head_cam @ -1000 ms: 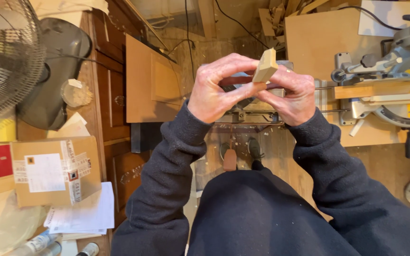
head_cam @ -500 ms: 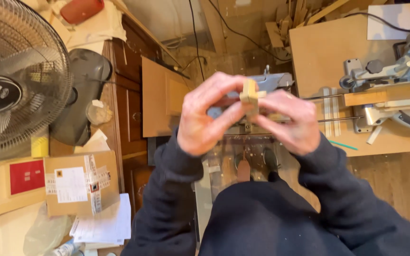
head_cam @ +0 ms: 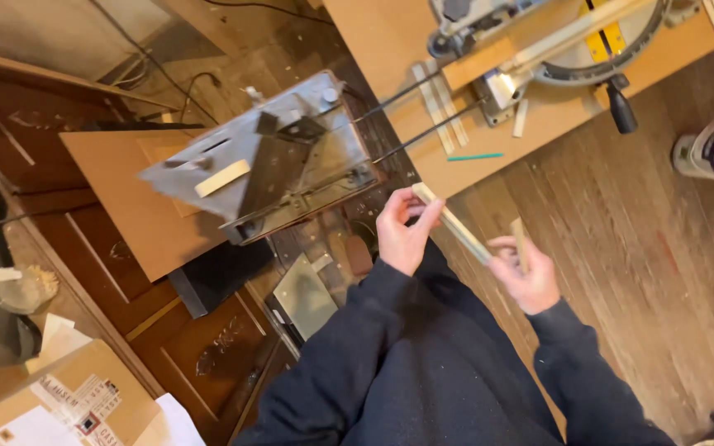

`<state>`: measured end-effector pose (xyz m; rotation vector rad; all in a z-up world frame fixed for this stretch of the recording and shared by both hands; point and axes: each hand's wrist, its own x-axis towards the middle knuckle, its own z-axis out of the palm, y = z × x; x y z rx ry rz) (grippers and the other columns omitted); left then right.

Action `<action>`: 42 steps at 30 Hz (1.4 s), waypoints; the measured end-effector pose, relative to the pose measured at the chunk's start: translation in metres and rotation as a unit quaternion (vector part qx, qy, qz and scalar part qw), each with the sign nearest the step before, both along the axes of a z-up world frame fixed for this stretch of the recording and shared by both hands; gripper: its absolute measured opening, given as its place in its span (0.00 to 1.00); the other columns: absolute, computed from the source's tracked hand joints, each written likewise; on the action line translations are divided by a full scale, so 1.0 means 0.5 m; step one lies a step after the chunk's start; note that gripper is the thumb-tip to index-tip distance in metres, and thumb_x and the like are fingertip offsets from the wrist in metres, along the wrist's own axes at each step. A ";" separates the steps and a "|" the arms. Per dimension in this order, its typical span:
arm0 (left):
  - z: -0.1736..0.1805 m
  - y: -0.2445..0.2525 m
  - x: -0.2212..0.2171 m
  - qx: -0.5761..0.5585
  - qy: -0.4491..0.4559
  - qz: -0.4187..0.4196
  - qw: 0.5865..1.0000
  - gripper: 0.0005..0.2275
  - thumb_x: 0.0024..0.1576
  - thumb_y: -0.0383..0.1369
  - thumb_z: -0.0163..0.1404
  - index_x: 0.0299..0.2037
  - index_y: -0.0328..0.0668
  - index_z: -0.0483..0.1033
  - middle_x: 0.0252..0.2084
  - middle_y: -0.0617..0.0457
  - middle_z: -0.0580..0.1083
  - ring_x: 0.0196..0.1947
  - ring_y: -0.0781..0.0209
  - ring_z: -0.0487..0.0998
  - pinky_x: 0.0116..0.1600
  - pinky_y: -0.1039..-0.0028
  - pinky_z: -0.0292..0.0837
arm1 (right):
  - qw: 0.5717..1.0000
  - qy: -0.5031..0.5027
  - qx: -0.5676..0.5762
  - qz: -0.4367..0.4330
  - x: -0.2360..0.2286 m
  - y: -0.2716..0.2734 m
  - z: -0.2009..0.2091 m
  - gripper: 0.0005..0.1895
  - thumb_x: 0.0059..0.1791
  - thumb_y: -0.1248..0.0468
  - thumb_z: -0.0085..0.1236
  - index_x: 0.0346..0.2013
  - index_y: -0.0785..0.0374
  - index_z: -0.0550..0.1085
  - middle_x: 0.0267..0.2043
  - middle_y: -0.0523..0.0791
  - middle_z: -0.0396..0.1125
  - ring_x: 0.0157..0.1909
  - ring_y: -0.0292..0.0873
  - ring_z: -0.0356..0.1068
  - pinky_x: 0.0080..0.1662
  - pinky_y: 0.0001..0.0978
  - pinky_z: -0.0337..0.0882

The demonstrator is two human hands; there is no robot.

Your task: Joining pieces of wooden molding together to assemble a picture frame using a miter-joining machine.

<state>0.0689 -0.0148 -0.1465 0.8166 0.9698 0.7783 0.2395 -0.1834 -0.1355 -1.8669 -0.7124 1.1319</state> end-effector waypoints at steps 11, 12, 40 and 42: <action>-0.251 -0.011 0.043 -0.050 0.194 0.026 0.979 0.25 0.53 0.32 0.63 0.58 0.29 0.69 0.48 0.46 0.76 0.41 0.62 0.80 0.43 0.71 0.78 | 0.999 -0.001 -0.041 -0.015 -0.004 -0.019 -0.270 0.15 0.48 0.66 0.67 0.47 0.71 0.79 0.35 0.43 0.75 0.34 0.32 0.72 0.38 0.24 0.72; -0.244 -0.012 0.036 0.021 0.268 -0.005 0.963 0.31 0.51 0.33 0.65 0.62 0.30 0.64 0.53 0.46 0.73 0.45 0.62 0.79 0.48 0.71 0.77 | 0.990 0.093 -0.062 -0.090 -0.005 -0.014 -0.311 0.16 0.49 0.66 0.66 0.48 0.73 0.78 0.34 0.46 0.75 0.32 0.34 0.73 0.37 0.25 0.73; 0.394 0.247 -0.320 0.497 0.518 0.080 0.692 0.14 0.58 0.20 0.61 0.54 0.35 0.77 0.47 0.46 0.74 0.47 0.47 0.75 0.51 0.64 0.74 | 0.991 0.100 0.014 0.084 0.023 0.178 -0.391 0.12 0.54 0.70 0.60 0.50 0.75 0.76 0.41 0.49 0.75 0.36 0.37 0.73 0.42 0.27 0.74; 0.390 0.255 -0.323 0.523 0.542 0.036 0.657 0.15 0.60 0.23 0.59 0.57 0.38 0.76 0.51 0.49 0.73 0.52 0.50 0.75 0.57 0.64 0.74 | 0.990 0.110 0.015 0.090 0.026 0.177 -0.367 0.12 0.53 0.69 0.60 0.48 0.74 0.76 0.41 0.47 0.75 0.39 0.34 0.74 0.40 0.26 0.76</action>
